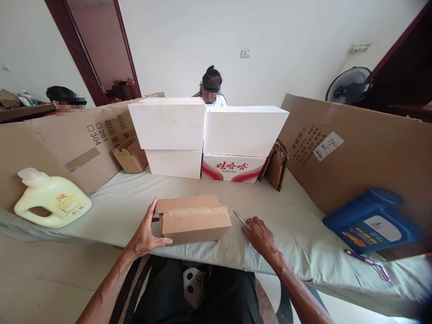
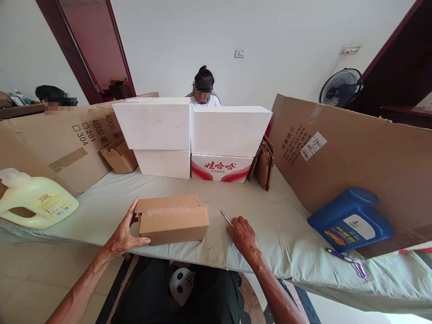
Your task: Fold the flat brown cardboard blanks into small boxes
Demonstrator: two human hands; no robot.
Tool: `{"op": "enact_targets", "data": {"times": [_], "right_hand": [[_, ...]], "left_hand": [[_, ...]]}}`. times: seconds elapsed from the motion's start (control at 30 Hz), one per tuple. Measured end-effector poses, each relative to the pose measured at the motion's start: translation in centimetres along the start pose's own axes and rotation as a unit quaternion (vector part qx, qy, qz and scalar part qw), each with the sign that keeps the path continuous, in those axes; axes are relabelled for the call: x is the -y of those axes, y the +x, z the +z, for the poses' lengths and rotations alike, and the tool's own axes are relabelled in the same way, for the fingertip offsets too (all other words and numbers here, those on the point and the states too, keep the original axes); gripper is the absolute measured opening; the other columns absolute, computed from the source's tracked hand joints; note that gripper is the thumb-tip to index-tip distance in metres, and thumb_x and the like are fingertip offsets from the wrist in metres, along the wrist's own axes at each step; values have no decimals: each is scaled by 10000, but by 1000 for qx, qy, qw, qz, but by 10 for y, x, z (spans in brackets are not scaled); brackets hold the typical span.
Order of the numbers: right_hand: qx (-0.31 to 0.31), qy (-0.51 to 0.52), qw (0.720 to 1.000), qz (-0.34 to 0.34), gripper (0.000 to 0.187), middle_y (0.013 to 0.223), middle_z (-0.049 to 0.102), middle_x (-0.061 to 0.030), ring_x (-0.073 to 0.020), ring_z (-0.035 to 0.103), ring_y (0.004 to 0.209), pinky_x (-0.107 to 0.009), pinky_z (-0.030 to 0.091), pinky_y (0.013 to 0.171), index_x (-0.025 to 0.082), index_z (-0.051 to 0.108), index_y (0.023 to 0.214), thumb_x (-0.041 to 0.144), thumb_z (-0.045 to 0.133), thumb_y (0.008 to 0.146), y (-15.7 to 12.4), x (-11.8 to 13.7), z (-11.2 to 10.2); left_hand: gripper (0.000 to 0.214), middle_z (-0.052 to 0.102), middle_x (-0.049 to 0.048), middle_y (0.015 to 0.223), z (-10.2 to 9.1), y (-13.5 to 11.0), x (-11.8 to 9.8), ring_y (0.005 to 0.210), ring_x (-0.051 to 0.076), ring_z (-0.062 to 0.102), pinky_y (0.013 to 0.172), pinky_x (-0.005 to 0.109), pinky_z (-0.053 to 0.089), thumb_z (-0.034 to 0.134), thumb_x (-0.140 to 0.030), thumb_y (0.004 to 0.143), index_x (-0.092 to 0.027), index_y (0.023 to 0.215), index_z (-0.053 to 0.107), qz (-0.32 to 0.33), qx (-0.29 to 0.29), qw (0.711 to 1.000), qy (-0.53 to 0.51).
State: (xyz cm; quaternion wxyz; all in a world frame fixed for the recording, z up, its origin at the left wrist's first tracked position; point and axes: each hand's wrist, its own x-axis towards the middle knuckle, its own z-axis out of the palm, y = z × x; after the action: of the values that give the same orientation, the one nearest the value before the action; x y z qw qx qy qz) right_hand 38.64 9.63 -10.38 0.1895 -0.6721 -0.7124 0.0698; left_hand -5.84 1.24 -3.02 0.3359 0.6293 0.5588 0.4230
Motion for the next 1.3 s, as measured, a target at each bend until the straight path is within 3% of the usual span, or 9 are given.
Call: {"op": "enact_targets", "data": {"times": [0.13,0.27,0.33,0.43,0.53,0.63,0.83,1.07,1.3], "right_hand": [[-8,21,1000,10,149,876,695,-97,-257,664,820,-338,461,687,240,573,838,196,503,961,10,2,-13],[-18,82,996,-27,287,832,664,-42,-215,629,718,-323,500,671,229,623,1086,369,373,1079,24,22,-62],[-2,154,984,-85,393,839,653,-27,-202,610,710,-316,512,671,234,646,1166,488,350,1116,26,50,-96],[80,221,951,-203,393,941,721,-35,-208,655,811,-316,529,731,269,707,1186,584,488,1098,21,107,-144],[147,191,933,-267,375,1005,754,-47,-216,676,857,-321,532,779,280,740,1111,585,522,1100,13,154,-167],[199,158,919,-302,421,1001,759,-61,-217,669,827,-325,511,755,273,755,1085,571,460,1129,11,177,-167],[249,143,891,-353,439,1026,781,-74,-209,683,875,-311,472,768,232,761,1168,527,437,1157,13,188,-163],[260,82,915,-297,261,999,746,-46,-194,646,880,-287,427,746,228,698,1103,466,590,1099,9,190,-165],[253,97,907,-323,259,997,740,-53,-185,639,847,-289,419,740,220,704,1086,451,588,1103,9,191,-163]], "left_hand": [[1402,395,184,1738,6,1,1,1520,444,497,1229,576,474,963,-368,678,-309,1778,95,24,-11,1000,-6],[1407,377,177,1747,9,-2,0,1528,438,489,1249,579,453,956,-310,664,-313,1775,92,30,-13,999,2],[1403,370,169,1753,10,-5,-2,1531,440,489,1258,576,448,963,-303,656,-320,1771,111,36,-18,999,15],[1391,348,163,1768,11,-11,-6,1568,447,451,1268,557,449,972,-323,672,-332,1767,114,56,-19,998,35],[1414,323,162,1780,12,-14,-9,1605,454,400,1273,543,454,980,-329,687,-344,1769,69,84,-15,995,48],[1447,309,167,1783,13,-17,-10,1623,466,369,1257,550,478,997,-341,688,-359,1771,37,97,-13,994,58],[1412,303,180,1781,14,-20,-15,1621,467,379,1246,573,492,992,-348,728,-370,1765,34,110,-3,991,71],[1418,337,180,1758,16,-21,-21,1602,450,419,1272,579,465,992,-319,719,-372,1762,32,137,-11,987,82],[1427,323,174,1766,15,-23,-24,1605,448,415,1268,587,470,988,-295,725,-384,1763,13,138,-6,987,79]]}}
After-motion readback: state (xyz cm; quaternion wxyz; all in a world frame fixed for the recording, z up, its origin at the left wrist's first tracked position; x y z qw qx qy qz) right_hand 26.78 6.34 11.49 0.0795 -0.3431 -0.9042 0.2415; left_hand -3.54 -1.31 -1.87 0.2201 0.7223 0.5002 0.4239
